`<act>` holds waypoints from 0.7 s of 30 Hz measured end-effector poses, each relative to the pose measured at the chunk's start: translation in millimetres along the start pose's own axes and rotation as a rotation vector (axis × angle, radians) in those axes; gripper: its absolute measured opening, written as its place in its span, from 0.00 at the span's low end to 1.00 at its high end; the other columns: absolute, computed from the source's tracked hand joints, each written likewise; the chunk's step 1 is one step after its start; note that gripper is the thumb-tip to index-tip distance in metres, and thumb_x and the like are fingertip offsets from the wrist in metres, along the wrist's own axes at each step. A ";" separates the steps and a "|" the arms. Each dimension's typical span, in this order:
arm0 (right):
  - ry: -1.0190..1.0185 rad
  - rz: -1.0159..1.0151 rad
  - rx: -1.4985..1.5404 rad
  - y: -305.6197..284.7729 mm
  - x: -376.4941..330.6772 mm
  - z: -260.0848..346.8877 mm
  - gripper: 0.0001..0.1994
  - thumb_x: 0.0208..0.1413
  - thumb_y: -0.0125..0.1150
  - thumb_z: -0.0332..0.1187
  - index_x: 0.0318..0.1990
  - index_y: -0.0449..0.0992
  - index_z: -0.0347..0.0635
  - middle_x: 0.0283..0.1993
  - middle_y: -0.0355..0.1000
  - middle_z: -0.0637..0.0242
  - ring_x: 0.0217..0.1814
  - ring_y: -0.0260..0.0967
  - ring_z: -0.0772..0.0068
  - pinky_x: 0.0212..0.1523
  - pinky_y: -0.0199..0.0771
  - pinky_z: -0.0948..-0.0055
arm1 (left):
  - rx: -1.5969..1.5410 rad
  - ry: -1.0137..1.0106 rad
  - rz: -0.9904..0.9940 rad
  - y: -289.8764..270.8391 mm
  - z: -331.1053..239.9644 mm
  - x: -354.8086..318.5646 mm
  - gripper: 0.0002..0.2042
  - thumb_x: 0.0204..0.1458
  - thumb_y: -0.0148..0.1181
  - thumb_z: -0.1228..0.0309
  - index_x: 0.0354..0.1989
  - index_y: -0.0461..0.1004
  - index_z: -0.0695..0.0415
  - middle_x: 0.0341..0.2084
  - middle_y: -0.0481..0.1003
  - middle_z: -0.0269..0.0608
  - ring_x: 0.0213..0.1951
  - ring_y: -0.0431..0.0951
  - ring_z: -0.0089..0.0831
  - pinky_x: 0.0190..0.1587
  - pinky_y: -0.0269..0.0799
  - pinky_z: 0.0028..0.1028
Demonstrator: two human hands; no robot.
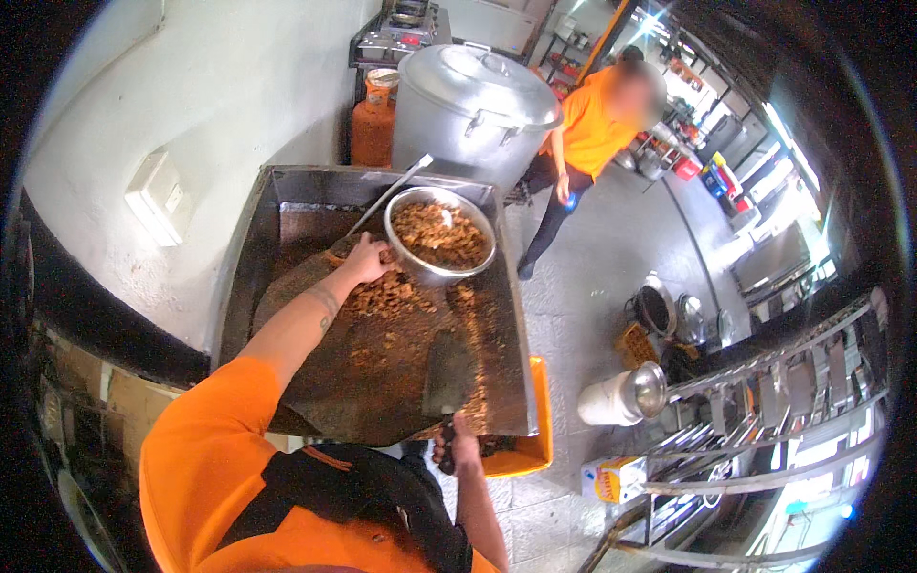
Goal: The person chops pieces of cooked meat into smaller bits using a large cleaver on a wooden cutting board, occasionally moving the chopped pieces into a metal bowl.
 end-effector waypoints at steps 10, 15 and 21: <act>-0.290 -0.090 -0.852 34.6 -14.7 55.6 0.25 0.68 0.48 0.57 0.42 0.69 0.40 0.26 0.73 0.56 0.28 0.75 0.52 0.32 0.76 0.50 | -0.213 -0.208 -0.087 -70.5 -1.5 -45.8 0.25 0.47 0.74 0.60 0.55 0.79 0.51 0.58 0.64 0.53 0.56 0.70 0.51 0.60 0.72 0.41; -0.634 -0.220 -1.722 85.1 -25.9 90.5 0.23 0.64 0.54 0.50 0.49 0.70 0.35 0.38 0.78 0.37 0.42 0.79 0.36 0.44 0.79 0.44 | -0.319 -0.265 -0.155 -89.5 -15.1 -141.1 0.26 0.49 0.74 0.59 0.58 0.77 0.48 0.60 0.62 0.52 0.60 0.68 0.51 0.63 0.69 0.42; -0.579 -0.009 -2.267 138.9 -16.1 135.3 0.20 0.60 0.61 0.47 0.45 0.79 0.37 0.38 0.80 0.50 0.43 0.81 0.48 0.44 0.81 0.50 | -0.356 -0.361 -0.031 -64.8 2.5 -239.6 0.25 0.47 0.76 0.64 0.55 0.79 0.50 0.58 0.63 0.50 0.60 0.68 0.51 0.61 0.71 0.42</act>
Point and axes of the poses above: each hand's wrist, its own x-axis towards the middle knuckle, its own y-axis out of the palm, z = x × y, the point moved 4 cm from there along x, towards the middle knuckle
